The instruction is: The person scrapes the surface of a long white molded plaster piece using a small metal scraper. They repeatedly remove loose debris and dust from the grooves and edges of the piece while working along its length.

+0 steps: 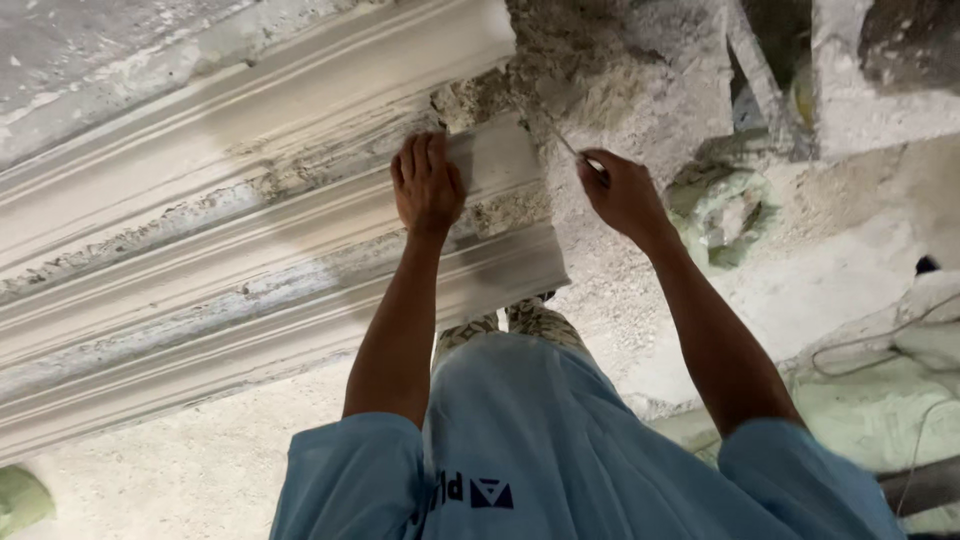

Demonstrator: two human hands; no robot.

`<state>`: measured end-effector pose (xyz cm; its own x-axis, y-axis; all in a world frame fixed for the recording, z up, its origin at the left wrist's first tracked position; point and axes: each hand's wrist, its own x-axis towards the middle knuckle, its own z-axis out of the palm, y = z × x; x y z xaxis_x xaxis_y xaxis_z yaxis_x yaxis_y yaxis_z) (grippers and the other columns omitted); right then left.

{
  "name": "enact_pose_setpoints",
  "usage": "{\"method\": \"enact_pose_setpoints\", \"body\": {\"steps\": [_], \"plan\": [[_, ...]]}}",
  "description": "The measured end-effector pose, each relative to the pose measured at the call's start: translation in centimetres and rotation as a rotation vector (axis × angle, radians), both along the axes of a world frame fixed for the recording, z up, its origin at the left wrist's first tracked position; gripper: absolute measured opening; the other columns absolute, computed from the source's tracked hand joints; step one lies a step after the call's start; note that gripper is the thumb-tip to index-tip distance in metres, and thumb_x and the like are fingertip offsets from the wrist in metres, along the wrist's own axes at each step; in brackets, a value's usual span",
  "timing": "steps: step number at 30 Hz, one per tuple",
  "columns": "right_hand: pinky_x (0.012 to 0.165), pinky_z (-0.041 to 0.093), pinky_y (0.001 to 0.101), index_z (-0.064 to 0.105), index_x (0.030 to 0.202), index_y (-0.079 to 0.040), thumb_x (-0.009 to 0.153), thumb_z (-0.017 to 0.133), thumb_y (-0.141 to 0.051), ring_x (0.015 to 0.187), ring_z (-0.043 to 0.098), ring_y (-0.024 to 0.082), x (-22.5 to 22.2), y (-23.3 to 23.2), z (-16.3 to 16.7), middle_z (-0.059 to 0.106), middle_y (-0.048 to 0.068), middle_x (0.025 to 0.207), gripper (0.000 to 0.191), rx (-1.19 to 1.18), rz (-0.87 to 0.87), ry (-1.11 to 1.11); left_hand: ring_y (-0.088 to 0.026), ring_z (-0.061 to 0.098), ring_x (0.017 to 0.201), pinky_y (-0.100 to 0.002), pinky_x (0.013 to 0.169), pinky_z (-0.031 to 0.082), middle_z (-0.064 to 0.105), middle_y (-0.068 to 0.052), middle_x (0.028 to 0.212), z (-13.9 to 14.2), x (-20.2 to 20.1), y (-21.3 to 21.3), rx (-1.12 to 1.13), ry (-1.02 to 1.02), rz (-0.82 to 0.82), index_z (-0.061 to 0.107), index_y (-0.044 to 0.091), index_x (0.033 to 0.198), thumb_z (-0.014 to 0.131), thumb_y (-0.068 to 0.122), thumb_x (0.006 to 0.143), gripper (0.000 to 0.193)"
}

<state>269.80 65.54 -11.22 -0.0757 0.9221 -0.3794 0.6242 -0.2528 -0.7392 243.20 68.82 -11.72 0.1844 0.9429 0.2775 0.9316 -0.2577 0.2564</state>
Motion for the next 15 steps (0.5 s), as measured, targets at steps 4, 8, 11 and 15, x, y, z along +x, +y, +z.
{"method": "enact_pose_setpoints", "body": {"steps": [4,8,11,15], "plan": [[0.052,0.049,0.0327,0.068,0.129,-0.004,0.11,0.056,-0.029,0.058,0.061,0.012,-1.0,0.0,0.8,0.072,0.011,0.076,0.033,0.084,0.03,-0.011,-0.034,0.047,0.139,-0.053,0.118,0.035,0.056,-0.013,0.143,0.3,-0.2,0.0,-0.052,-0.035,0.005,0.054,0.007,0.142,0.056,0.015,0.098,0.044],[0.047,0.048,0.0323,0.065,0.131,-0.008,0.105,0.054,-0.027,0.052,0.058,0.01,-2.9,0.1,0.7,0.073,0.007,0.082,0.034,-0.06,-0.198,0.203,-0.036,0.046,0.138,-0.054,0.116,0.034,0.055,-0.015,0.143,0.1,-0.6,0.2,-0.034,-0.012,0.01,0.053,0.006,0.142,0.057,0.017,0.096,0.047],[0.043,0.045,0.0351,0.055,0.129,-0.004,0.109,0.05,-0.03,0.047,0.056,0.014,-3.5,-0.6,0.3,0.068,0.008,0.08,0.033,0.009,-0.429,0.311,-0.034,0.045,0.141,-0.054,0.116,0.034,0.055,-0.015,0.145,-0.8,-1.3,0.3,-0.088,0.002,0.029,0.053,0.007,0.142,0.056,0.02,0.096,0.048],[0.044,0.045,0.0351,0.056,0.125,-0.013,0.093,0.055,-0.01,0.048,0.056,0.013,-4.0,-1.6,0.3,0.069,0.007,0.086,0.032,-0.467,-0.226,0.273,-0.035,0.043,0.135,-0.056,0.109,0.033,0.054,-0.019,0.144,-2.0,-2.8,0.2,-0.068,0.073,0.045,0.054,0.006,0.139,0.054,0.028,0.092,0.052]]}}
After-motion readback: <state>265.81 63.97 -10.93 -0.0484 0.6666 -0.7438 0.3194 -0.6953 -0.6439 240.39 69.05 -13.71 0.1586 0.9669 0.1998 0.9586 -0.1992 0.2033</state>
